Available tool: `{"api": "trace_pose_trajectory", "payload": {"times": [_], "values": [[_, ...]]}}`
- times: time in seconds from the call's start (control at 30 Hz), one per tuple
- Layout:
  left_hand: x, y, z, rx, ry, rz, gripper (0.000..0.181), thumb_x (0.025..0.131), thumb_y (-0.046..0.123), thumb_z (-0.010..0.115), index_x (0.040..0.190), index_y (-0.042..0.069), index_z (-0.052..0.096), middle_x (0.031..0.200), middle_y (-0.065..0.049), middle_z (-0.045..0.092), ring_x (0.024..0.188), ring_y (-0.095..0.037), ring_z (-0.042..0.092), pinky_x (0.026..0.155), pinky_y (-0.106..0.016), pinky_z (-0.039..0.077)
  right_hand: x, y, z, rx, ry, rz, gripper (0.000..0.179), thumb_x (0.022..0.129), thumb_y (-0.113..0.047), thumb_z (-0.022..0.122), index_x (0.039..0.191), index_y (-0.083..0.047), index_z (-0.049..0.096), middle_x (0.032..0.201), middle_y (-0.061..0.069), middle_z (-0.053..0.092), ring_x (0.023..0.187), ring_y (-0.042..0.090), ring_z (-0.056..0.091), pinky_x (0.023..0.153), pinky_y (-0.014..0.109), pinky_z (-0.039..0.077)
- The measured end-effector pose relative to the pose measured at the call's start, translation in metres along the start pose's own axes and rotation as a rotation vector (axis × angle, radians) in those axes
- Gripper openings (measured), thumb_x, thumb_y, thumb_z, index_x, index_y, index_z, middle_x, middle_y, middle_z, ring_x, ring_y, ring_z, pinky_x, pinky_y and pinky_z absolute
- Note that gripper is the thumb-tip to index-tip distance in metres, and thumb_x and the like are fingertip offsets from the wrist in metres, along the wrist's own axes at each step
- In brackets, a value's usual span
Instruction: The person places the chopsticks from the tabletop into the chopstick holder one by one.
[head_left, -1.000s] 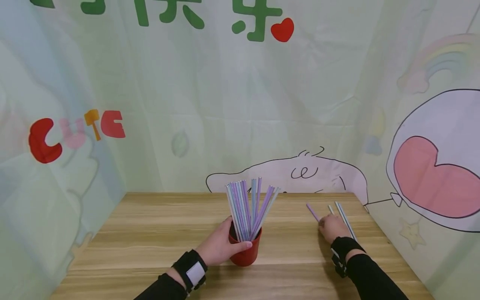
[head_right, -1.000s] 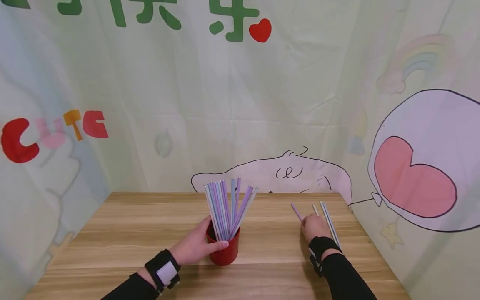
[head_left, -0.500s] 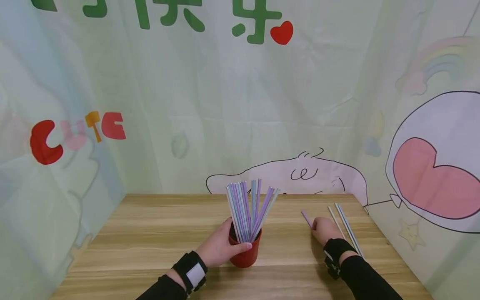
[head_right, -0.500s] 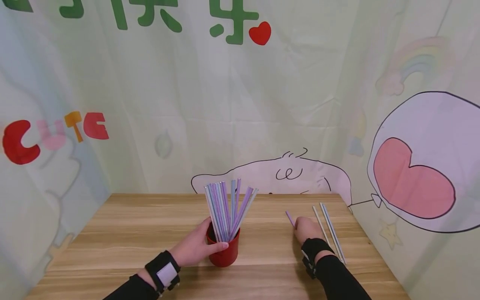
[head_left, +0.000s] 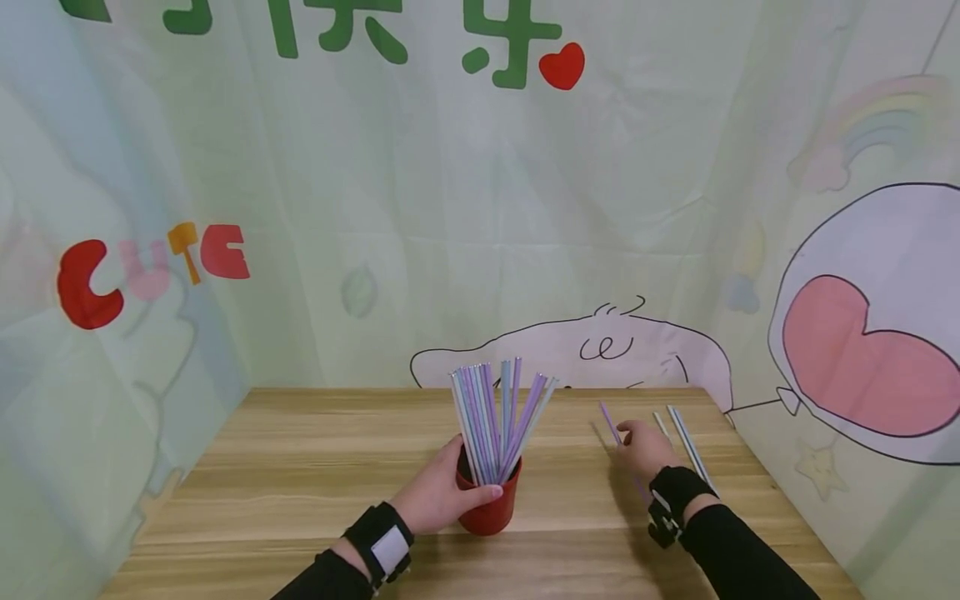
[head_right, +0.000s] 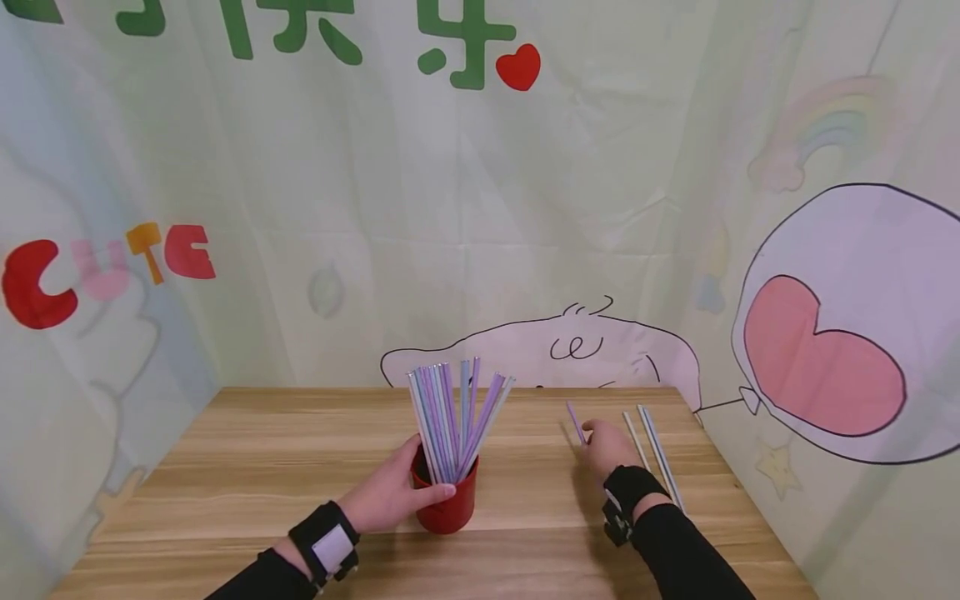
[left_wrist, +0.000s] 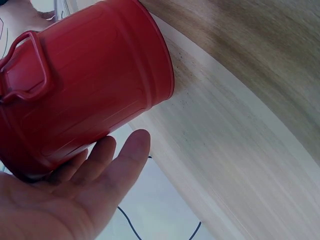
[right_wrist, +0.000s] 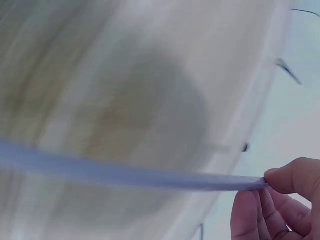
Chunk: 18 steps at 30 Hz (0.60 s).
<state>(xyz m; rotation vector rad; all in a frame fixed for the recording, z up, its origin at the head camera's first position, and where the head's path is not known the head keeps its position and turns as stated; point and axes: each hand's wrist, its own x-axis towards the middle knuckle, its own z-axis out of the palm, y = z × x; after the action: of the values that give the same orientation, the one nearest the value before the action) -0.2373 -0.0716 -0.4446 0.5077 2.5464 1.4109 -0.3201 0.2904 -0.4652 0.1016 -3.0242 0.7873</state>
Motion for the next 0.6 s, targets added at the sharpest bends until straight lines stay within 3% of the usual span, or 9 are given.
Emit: {"api": "trace_pose_trajectory", "payload": {"times": [0.13,0.23,0.37,0.6], "values": [[-0.001,0.0,0.0,-0.002,0.002,0.001,0.093,0.085,0.051,0.079,0.158,0.021,0.027,0.154,-0.009,0.046,0.134,-0.033,0.053,0.107,-0.067,0.045,-0.002,-0.013,-0.01,0.085,0.034,-0.007,0.037,0.091,-0.009,0.065,0.126,0.004,0.064,0.094,0.013,0.068,0.074,0.02,0.062,0.063,0.031,0.052],[-0.001,-0.001,0.0,-0.005,0.0,0.001,0.093,0.085,0.051,0.078,0.158,0.021,0.027,0.155,-0.009,0.046,0.134,-0.033,0.053,0.107,-0.067,0.044,-0.005,-0.025,-0.016,0.21,0.059,-0.001,0.036,0.093,-0.007,0.064,0.127,0.004,0.061,0.094,0.013,0.066,0.075,0.019,0.063,0.063,0.03,0.057],[0.0,-0.001,0.0,-0.018,-0.006,-0.003,0.094,0.085,0.051,0.078,0.158,0.023,0.027,0.155,-0.008,0.046,0.135,-0.033,0.052,0.108,-0.068,0.044,-0.009,-0.043,-0.023,0.353,0.097,0.009,0.037,0.094,-0.006,0.063,0.129,0.002,0.057,0.099,0.014,0.062,0.08,0.019,0.067,0.068,0.032,0.062],[0.001,0.0,0.0,-0.034,-0.015,-0.006,0.094,0.086,0.052,0.078,0.159,0.029,0.024,0.157,-0.005,0.044,0.137,-0.032,0.05,0.109,-0.068,0.042,-0.02,-0.072,-0.036,0.47,0.149,-0.016,0.035,0.097,-0.009,0.062,0.129,0.0,0.051,0.108,0.017,0.059,0.086,0.021,0.068,0.078,0.034,0.064]]}}
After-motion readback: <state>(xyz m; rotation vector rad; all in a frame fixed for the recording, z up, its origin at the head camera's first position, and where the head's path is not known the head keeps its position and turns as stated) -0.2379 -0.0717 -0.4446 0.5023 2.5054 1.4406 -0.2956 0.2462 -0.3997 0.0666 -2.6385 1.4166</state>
